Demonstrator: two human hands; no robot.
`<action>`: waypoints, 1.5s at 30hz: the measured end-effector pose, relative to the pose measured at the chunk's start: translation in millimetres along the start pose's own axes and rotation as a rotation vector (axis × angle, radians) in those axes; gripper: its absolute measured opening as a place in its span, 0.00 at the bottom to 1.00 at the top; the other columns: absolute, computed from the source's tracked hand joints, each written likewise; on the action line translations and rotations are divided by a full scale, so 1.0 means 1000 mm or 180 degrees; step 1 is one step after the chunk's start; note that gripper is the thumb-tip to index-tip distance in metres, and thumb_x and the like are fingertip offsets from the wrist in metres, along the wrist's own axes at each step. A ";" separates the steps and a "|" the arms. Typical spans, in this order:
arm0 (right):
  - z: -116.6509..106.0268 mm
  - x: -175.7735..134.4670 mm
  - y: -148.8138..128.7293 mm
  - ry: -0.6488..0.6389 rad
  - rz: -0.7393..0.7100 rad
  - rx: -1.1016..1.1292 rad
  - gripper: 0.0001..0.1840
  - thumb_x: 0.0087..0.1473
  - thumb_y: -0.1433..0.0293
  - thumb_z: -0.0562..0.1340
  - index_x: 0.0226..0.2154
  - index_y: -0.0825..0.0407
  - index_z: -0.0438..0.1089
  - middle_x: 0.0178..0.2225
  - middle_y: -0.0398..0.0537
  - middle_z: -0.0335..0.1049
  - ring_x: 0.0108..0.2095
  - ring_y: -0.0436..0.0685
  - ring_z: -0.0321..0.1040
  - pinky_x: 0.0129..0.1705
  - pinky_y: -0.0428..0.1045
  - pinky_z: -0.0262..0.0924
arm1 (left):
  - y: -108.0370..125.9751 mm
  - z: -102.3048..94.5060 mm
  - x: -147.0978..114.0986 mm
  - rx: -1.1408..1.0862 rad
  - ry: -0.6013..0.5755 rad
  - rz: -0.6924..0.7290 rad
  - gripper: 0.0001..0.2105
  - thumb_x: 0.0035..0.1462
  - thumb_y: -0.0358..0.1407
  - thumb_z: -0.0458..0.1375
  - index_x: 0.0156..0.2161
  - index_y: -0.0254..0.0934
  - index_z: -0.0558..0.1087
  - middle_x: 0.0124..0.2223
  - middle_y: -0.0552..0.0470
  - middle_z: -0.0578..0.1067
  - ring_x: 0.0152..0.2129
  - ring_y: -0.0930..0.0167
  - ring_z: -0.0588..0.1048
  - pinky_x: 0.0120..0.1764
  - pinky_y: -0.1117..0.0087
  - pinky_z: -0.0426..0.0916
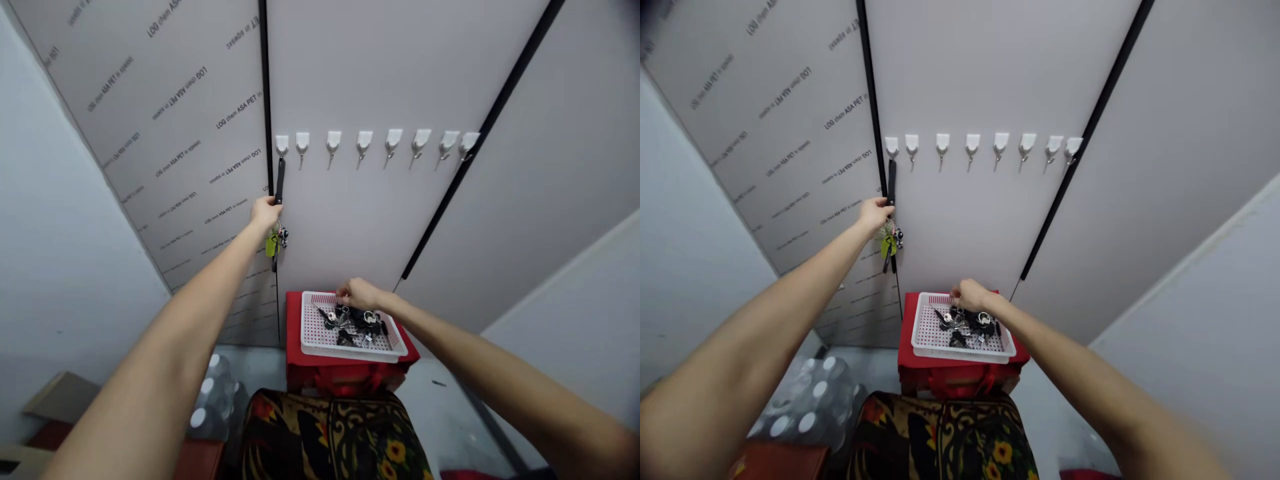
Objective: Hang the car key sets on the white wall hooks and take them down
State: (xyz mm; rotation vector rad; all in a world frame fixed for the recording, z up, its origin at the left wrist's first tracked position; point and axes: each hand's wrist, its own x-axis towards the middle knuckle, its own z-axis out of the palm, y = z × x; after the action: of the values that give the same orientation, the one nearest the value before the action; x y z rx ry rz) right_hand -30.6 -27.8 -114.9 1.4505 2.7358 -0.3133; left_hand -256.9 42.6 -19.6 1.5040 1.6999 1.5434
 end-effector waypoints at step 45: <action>-0.016 -0.004 -0.021 0.1644 0.0984 0.4665 0.05 0.38 0.73 0.51 0.16 0.54 0.54 0.17 0.39 0.59 0.18 0.43 0.57 0.23 0.42 0.57 | -0.047 0.070 -0.174 -0.1950 -0.2116 -0.1847 0.14 0.38 0.42 0.53 0.26 0.29 0.64 0.22 0.51 0.68 0.17 0.79 0.67 0.20 0.79 0.59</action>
State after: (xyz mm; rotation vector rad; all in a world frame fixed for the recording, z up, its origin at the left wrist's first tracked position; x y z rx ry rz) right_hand -44.0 -39.4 -95.1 2.2954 2.3307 -2.5667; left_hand -158.5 -68.2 -144.4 0.9256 1.0069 0.9606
